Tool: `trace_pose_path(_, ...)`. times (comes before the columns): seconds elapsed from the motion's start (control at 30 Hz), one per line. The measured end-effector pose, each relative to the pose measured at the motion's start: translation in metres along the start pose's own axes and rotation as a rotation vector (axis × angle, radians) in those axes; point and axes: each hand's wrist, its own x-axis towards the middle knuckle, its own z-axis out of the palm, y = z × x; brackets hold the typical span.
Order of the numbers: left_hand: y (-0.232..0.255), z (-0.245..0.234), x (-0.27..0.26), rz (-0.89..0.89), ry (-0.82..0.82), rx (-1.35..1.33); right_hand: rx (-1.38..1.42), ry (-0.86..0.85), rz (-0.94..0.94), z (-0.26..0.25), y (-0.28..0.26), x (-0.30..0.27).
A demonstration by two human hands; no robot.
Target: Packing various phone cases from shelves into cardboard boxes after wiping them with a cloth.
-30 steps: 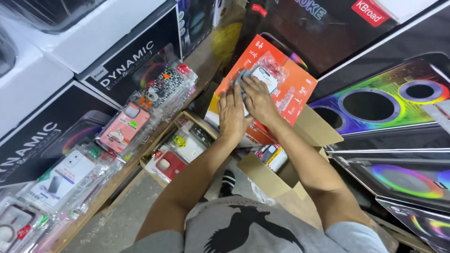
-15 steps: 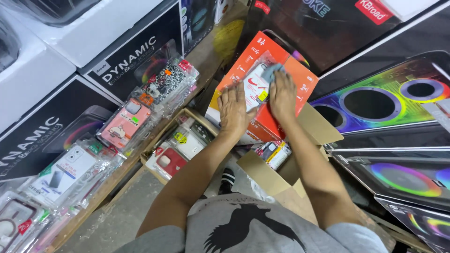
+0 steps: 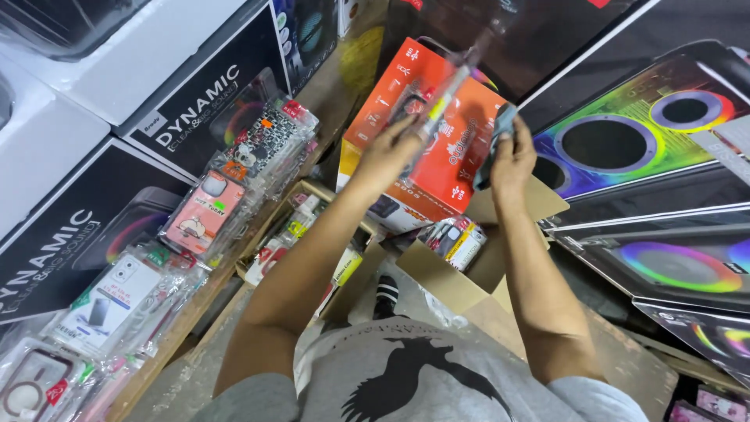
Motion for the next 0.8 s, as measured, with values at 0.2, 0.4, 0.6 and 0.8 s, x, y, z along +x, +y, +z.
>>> trace_pose_path(0.2,-0.059,-0.014,0.042,-0.52,-0.318,-0.983,-0.017,-0.06,-0.146,0.042,-0.058,-0.022)
trace_pose_path(0.4,-0.11,-0.006,0.059,-0.419,-0.159,-0.953,-0.226,-0.681,-0.43,0.09,-0.08,-0.039)
trace_pose_path(0.6,-0.176,0.012,0.092,-0.472,-0.037,-0.905,-0.515,-0.506,-0.276,0.104,0.004,0.027)
trace_pose_path(0.8,-0.152,0.014,0.081,-0.476,0.044,-0.86,-0.074,-0.531,-0.697,0.121,-0.05,0.015)
